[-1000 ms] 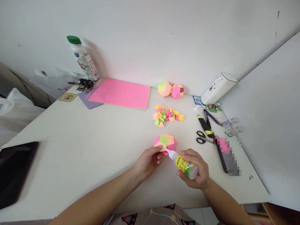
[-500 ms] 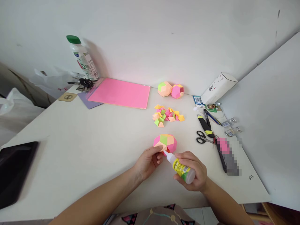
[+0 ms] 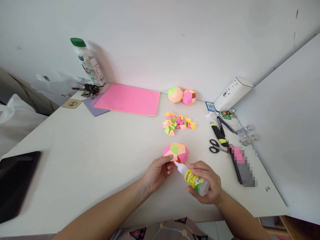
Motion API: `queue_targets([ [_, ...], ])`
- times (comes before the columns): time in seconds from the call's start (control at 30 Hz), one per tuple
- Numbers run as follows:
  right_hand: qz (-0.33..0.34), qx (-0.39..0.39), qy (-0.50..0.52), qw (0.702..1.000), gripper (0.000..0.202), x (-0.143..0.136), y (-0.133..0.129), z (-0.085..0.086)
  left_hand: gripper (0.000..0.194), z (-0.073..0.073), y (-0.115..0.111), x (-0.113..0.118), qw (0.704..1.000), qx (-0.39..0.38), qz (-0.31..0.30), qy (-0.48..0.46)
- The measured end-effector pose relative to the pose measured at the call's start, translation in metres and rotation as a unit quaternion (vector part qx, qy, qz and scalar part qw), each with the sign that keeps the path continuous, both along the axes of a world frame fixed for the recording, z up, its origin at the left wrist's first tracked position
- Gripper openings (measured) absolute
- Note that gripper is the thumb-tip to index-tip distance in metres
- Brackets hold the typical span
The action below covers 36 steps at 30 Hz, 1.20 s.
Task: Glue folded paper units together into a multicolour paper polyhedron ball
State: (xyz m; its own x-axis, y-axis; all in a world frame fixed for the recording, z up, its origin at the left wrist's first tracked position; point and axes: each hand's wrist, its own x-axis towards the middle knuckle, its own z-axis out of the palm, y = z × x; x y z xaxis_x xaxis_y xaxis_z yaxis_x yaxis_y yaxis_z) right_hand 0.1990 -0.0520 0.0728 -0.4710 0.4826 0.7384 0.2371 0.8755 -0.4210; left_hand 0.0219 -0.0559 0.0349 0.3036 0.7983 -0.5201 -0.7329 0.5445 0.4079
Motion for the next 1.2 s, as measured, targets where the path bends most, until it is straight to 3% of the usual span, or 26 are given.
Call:
queue_targets([
  [0.57,-0.012,0.002,-0.008,1.000,0.039,0.000,-0.001,-0.001,0.021,-0.001,0.000,0.000,1.000,0.005,-0.001,0.003],
  [0.87,0.015,-0.017,-0.002,1.000,0.043,0.000,-0.002,-0.002,0.022,-0.001,0.001,0.000,1.000,0.004,0.005,0.003],
  [1.03,0.006,-0.128,0.060,0.990,0.038,0.008,-0.002,-0.002,0.021,-0.005,0.001,0.000,1.000,0.007,0.005,-0.003],
  [1.2,-0.028,-0.295,0.198,0.934,0.029,0.019,0.012,-0.007,0.018,-0.006,0.001,-0.002,1.000,-0.001,0.020,-0.009],
])
